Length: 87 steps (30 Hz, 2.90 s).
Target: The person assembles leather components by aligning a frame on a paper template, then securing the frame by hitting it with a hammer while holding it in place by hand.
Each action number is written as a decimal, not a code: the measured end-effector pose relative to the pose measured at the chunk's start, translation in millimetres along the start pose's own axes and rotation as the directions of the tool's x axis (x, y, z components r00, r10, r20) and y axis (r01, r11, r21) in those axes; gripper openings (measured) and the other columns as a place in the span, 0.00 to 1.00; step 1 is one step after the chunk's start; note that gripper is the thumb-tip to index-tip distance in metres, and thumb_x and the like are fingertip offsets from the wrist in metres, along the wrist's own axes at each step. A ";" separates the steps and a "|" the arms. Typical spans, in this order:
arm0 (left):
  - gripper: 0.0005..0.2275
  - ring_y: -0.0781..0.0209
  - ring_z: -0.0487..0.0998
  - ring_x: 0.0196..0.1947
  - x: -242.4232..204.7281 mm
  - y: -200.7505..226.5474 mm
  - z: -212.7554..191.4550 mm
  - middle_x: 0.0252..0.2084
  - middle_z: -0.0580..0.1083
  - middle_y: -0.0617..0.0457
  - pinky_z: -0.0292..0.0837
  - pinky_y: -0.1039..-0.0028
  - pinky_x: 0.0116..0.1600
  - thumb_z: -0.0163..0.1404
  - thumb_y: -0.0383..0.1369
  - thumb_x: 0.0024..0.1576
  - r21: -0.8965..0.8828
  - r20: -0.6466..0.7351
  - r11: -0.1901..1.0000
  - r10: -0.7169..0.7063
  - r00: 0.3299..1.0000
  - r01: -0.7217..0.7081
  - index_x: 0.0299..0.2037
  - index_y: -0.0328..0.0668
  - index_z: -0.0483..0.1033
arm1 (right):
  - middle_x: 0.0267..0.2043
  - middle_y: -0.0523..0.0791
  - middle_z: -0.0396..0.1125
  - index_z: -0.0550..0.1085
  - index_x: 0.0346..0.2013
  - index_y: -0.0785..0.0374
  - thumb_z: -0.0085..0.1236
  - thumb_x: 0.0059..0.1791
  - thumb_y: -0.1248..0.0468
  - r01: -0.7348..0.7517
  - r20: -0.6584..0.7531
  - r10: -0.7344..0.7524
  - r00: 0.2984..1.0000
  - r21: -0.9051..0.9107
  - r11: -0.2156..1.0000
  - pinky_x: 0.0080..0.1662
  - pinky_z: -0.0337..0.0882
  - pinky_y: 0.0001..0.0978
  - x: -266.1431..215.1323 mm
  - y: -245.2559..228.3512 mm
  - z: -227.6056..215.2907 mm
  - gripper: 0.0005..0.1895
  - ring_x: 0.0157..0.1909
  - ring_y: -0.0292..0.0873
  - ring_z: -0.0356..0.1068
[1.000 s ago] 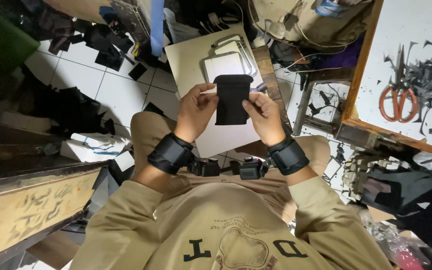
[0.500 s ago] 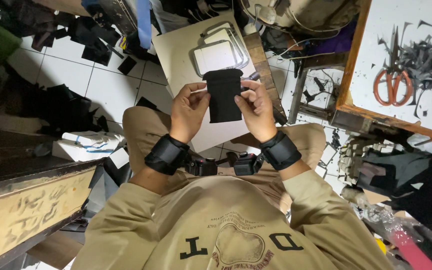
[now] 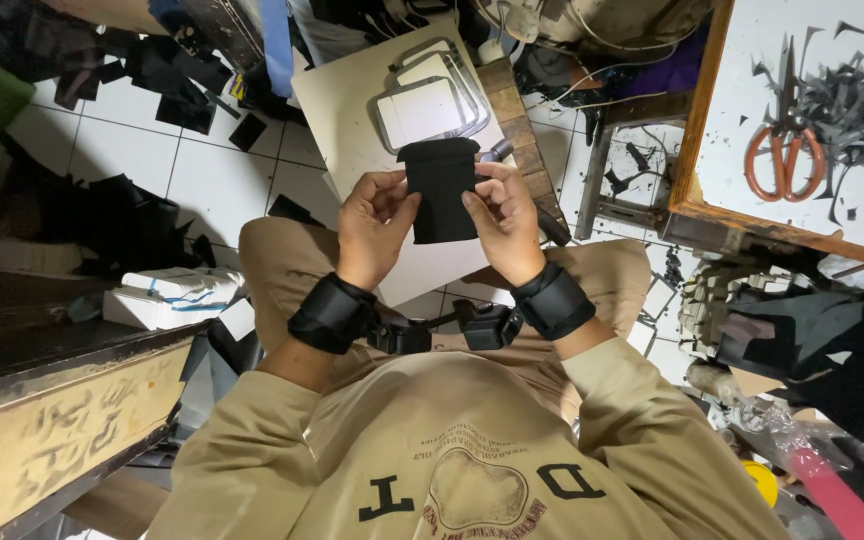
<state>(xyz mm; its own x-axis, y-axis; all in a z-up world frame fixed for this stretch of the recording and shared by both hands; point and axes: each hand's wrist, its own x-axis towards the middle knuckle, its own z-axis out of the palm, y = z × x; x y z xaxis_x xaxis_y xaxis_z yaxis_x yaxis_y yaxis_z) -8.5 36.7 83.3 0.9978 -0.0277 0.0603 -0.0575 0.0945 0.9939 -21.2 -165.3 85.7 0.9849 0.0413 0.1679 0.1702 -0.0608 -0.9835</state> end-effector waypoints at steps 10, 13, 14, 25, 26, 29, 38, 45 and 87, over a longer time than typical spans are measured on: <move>0.10 0.55 0.75 0.43 -11.8 29.5 -2.9 0.40 0.74 0.53 0.69 0.63 0.50 0.59 0.23 0.58 0.679 0.423 0.507 0.321 0.847 -0.531 0.47 0.45 0.77 | 0.40 0.38 0.74 0.75 0.50 0.64 0.40 0.59 0.59 -0.468 0.115 0.455 0.883 0.274 0.840 0.42 0.72 0.19 15.3 22.0 -15.6 0.17 0.41 0.27 0.72; 0.10 0.55 0.73 0.50 -14.1 27.0 -2.6 0.44 0.73 0.55 0.67 0.61 0.59 0.59 0.28 0.58 0.576 0.652 0.381 0.318 0.688 -0.723 0.48 0.47 0.75 | 0.36 0.36 0.68 0.77 0.44 0.68 0.59 0.58 0.66 -0.479 0.094 0.470 0.878 0.172 0.861 0.36 0.61 0.19 10.8 44.2 -20.3 0.06 0.35 0.27 0.62; 0.11 0.53 0.72 0.51 -12.7 26.1 -2.5 0.45 0.73 0.52 0.66 0.60 0.57 0.60 0.31 0.56 0.579 0.641 0.405 0.312 0.702 -0.708 0.46 0.45 0.75 | 0.36 0.35 0.69 0.77 0.43 0.67 0.59 0.57 0.67 -0.423 0.141 0.406 0.903 0.115 0.899 0.38 0.63 0.18 10.3 45.3 -20.3 0.05 0.36 0.26 0.63; 0.12 0.45 0.81 0.35 14.5 -62.5 -12.9 0.33 0.78 0.44 0.75 0.62 0.41 0.62 0.35 0.55 0.585 0.342 0.784 -0.008 0.940 -0.206 0.38 0.35 0.75 | 0.34 0.34 0.70 0.79 0.43 0.67 0.63 0.53 0.69 -0.303 0.319 0.343 0.884 -0.170 0.938 0.38 0.66 0.18 17.0 66.9 -12.9 0.05 0.35 0.25 0.63; 0.12 0.45 0.81 0.32 15.7 -58.7 -11.5 0.30 0.78 0.44 0.75 0.62 0.39 0.63 0.35 0.53 0.611 0.315 0.777 -0.062 0.947 -0.152 0.36 0.35 0.75 | 0.34 0.34 0.70 0.79 0.43 0.66 0.62 0.53 0.68 -0.372 0.301 0.396 0.868 -0.134 0.918 0.37 0.65 0.19 17.6 70.1 -12.7 0.06 0.34 0.25 0.63; 0.12 0.45 0.80 0.31 15.3 -52.2 -10.0 0.29 0.77 0.44 0.75 0.62 0.39 0.63 0.36 0.53 0.671 0.262 0.741 -0.200 0.944 -0.029 0.34 0.35 0.75 | 0.33 0.34 0.71 0.80 0.43 0.65 0.61 0.53 0.68 -0.411 0.284 0.432 0.856 -0.133 0.902 0.36 0.66 0.19 19.8 75.2 -10.0 0.06 0.33 0.25 0.64; 0.13 0.52 0.71 0.48 -4.3 -44.9 3.3 0.44 0.72 0.49 0.68 0.63 0.52 0.62 0.35 0.52 0.825 0.542 0.193 -0.004 0.840 -0.531 0.44 0.40 0.75 | 0.36 0.49 0.75 0.79 0.41 0.67 0.61 0.48 0.72 -0.039 0.199 0.154 0.968 -0.486 0.873 0.40 0.75 0.31 20.3 96.4 10.3 0.08 0.36 0.42 0.76; 0.18 0.53 0.69 0.49 -4.2 -48.5 1.5 0.43 0.72 0.53 0.63 0.62 0.53 0.64 0.43 0.47 0.800 0.589 0.142 0.003 0.808 -0.584 0.42 0.41 0.79 | 0.34 0.50 0.71 0.80 0.38 0.63 0.63 0.47 0.73 0.081 0.157 0.027 0.987 -0.641 0.764 0.40 0.72 0.41 10.2 84.9 16.5 0.06 0.37 0.53 0.73; 0.18 0.54 0.68 0.50 -5.4 -52.8 11.6 0.43 0.68 0.51 0.59 0.60 0.51 0.62 0.38 0.48 0.808 0.578 0.174 -0.044 0.815 -0.563 0.49 0.50 0.76 | 0.40 0.48 0.69 0.79 0.44 0.65 0.57 0.41 0.75 0.436 0.463 -0.129 0.877 -0.652 0.621 0.47 0.69 0.42 -12.4 58.1 -19.2 0.17 0.44 0.53 0.68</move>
<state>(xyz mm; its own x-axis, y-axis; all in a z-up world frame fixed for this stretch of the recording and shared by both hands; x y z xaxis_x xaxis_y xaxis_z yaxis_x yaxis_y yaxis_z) -11.3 20.2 31.6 0.7966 -0.6016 0.0589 -0.5987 -0.7718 0.2143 -22.9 -188.4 27.8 0.8275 0.5061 0.2430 0.5547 -0.6699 -0.4935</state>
